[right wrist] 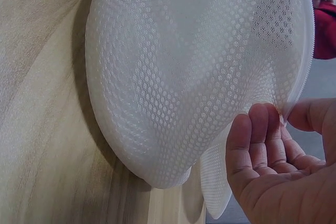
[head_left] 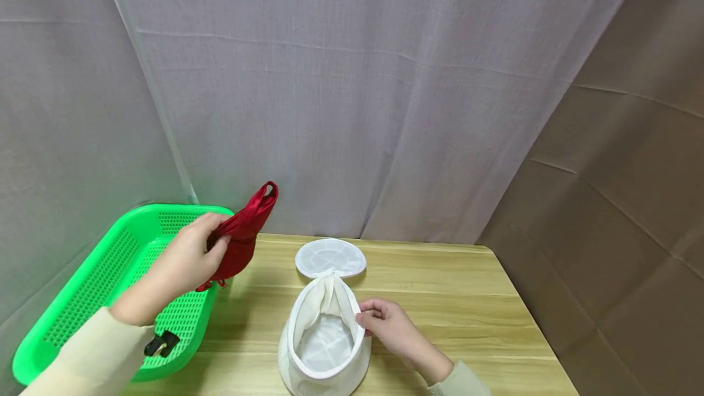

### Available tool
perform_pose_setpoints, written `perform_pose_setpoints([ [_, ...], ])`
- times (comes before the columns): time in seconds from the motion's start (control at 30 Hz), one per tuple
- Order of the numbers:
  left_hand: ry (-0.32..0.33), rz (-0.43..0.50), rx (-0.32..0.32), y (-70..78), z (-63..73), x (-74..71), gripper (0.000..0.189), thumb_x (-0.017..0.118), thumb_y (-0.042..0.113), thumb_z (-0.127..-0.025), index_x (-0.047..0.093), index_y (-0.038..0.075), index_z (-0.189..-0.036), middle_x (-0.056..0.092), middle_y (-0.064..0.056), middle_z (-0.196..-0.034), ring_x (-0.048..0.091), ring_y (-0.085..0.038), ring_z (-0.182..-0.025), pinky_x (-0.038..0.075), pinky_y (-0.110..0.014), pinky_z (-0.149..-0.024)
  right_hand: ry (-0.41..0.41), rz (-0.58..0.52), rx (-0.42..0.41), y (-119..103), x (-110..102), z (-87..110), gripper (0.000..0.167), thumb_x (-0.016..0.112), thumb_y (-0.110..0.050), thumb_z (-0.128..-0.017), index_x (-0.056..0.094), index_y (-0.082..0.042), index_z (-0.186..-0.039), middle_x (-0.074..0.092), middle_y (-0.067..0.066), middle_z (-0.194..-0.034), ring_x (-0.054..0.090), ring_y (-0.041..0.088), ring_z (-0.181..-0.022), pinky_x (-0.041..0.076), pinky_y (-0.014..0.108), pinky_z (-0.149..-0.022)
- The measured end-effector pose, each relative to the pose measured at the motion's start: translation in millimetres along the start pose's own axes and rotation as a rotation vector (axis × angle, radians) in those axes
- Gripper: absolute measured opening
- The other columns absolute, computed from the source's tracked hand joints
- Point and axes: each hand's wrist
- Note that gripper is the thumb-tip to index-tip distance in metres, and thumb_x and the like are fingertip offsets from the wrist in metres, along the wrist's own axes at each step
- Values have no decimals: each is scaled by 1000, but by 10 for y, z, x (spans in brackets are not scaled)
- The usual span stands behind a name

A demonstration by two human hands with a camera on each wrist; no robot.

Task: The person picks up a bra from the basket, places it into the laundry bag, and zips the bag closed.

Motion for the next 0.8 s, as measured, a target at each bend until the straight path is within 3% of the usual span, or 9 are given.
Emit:
perform_pose_setpoints([
  [0.2,-47,233,-69,173,-43,101,21,57,3,-94,61,9,-113,62,-7,-102,66,-18,-78,55,-28,-62,5,-8,3,6,4,-4,27,62,-10,-94,60,9,-112,67,12,-94,62,18,-84,54,29,-73],
  [0.33,-44,296,-82,281,-58,193,21,58,3,-94,61,10,-113,64,-8,-100,67,-18,-77,56,-28,-61,8,-5,3,14,5,-11,26,61,-9,-94,60,9,-112,67,12,-94,62,18,-83,54,28,-72],
  [0.53,-20,418,-50,489,-61,362,22,59,3,-93,62,13,-113,66,-7,-100,68,-18,-75,57,-30,-59,11,4,-3,10,28,-25,26,61,-10,-94,60,9,-112,67,11,-94,62,17,-83,54,28,-72],
  [0.67,-31,463,-32,622,-56,498,23,60,2,-92,63,12,-113,65,-8,-99,68,-18,-76,57,-30,-59,12,6,-11,-16,39,-14,26,61,-10,-93,60,9,-111,67,11,-93,62,18,-83,54,28,-73],
  [0.8,-52,527,-54,736,-54,609,24,61,1,-92,63,12,-113,65,-8,-97,67,-19,-77,57,-29,-61,12,4,-21,-29,43,-1,26,61,-9,-93,60,9,-111,67,11,-93,62,17,-83,54,28,-73],
])
Point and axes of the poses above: each hand's wrist, its own z-axis away from the middle knuckle, its own x-axis out of the palm, y = z × x
